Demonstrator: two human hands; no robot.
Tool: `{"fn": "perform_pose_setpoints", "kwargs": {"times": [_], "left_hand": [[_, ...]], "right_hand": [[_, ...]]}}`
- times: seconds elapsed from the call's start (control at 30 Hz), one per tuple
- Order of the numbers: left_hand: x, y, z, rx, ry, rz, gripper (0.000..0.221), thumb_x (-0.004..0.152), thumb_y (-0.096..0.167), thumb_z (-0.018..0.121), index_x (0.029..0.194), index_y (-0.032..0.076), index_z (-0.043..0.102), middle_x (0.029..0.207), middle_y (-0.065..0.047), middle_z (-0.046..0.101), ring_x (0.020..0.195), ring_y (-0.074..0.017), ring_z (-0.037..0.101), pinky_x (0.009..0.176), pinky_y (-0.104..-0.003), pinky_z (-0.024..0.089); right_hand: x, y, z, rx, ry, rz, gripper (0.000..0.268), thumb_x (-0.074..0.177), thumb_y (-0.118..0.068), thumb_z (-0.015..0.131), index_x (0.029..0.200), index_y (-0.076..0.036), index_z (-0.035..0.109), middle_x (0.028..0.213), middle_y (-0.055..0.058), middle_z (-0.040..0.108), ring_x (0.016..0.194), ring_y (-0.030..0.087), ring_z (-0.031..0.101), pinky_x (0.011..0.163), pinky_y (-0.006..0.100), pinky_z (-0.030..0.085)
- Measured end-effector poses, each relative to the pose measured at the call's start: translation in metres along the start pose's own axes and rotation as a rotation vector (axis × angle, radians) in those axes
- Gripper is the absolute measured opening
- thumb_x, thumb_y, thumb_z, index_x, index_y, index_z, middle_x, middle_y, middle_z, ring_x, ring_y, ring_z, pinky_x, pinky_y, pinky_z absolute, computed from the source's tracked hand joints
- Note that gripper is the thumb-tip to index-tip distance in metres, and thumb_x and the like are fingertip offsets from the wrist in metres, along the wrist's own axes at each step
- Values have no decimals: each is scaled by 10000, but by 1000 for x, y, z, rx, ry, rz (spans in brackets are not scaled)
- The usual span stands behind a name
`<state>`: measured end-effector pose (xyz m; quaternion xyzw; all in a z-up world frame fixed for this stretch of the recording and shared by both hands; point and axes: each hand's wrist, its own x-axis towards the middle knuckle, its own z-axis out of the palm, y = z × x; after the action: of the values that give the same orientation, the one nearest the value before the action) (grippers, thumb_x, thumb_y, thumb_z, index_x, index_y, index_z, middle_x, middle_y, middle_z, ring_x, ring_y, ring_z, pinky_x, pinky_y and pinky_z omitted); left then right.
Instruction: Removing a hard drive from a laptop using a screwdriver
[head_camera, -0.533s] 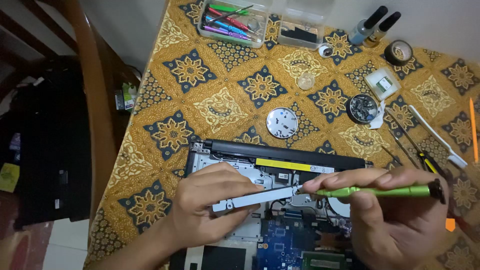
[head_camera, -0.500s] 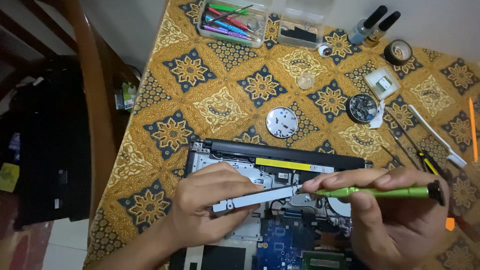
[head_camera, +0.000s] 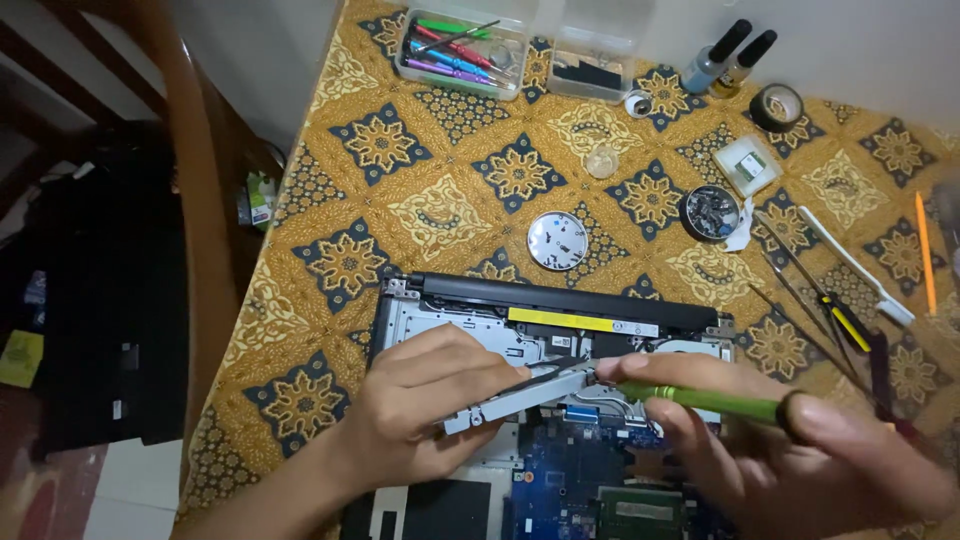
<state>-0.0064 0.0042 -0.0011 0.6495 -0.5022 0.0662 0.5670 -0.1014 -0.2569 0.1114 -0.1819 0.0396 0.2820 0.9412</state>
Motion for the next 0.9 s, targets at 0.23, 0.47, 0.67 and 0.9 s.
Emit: {"fn": "perform_pose_setpoints", "kwargs": {"times": [0.23,0.47,0.67,0.9], "left_hand": [[-5,0,3,-2,18,-13,221,981,127,648,1134,-26,691,1037,-156,741,841,-298,719,760,-412,562],[-5,0,8,-39,12,-6,204,982,123,648,1120,-19,700,1018,-146,750,844,-291,734,759,-398,588],[-1,3,6,-52,33,-12,227,996,152,618,1092,-34,705,969,-152,744,818,-290,735,762,-397,592],[-5,1,13,-79,27,-25,212,953,97,696,1122,-31,711,976,-149,778,825,-271,773,775,-382,641]], "right_hand": [[-11,4,-20,-720,355,-189,534,1005,-205,474,1340,148,695,1461,280,670,1304,307,627,996,378,593],[23,21,-47,-1840,-21,-1160,707,953,40,763,1521,-190,410,956,123,746,783,149,764,750,252,733],[10,16,-37,-1670,-59,-930,140,990,-10,324,1075,-8,436,509,-64,382,519,49,612,1019,417,717],[17,5,-59,-1950,-132,-1229,850,902,16,902,1548,-168,381,1045,81,763,830,78,777,721,127,734]]}}
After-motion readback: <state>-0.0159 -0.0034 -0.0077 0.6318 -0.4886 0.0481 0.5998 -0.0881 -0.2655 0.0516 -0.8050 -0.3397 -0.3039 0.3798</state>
